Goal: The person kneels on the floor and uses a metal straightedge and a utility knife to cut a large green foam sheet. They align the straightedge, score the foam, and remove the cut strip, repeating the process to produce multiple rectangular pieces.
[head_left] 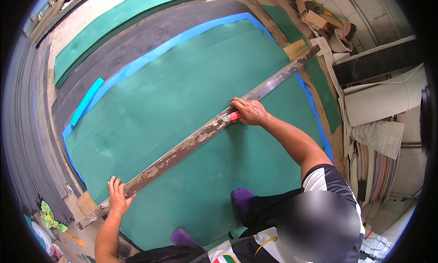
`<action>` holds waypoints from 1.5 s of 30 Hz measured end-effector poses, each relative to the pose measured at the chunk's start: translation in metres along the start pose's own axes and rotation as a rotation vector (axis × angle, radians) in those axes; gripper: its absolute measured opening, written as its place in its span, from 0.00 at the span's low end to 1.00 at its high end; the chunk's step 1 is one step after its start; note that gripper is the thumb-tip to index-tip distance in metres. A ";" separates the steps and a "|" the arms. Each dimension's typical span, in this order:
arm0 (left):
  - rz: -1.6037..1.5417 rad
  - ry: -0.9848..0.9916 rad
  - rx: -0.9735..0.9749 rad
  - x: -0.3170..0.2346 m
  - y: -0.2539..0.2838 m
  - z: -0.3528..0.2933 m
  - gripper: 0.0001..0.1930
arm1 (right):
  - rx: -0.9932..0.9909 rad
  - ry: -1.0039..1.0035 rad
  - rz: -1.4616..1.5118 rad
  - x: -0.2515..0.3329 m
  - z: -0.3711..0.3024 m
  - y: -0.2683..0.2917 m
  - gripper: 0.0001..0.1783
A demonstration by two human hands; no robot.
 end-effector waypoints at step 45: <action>0.025 -0.026 -0.191 -0.005 0.028 0.046 0.39 | -0.024 -0.036 0.076 -0.066 0.027 -0.012 0.41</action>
Point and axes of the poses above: each hand's wrist, its own z-axis towards the middle knuckle, its own y-axis out of the back of the hand, x = y × z, the point moved 9 cm from there along z, towards the middle knuckle, and after that the axes turned 2 degrees about -z, right-handed, at the moved point
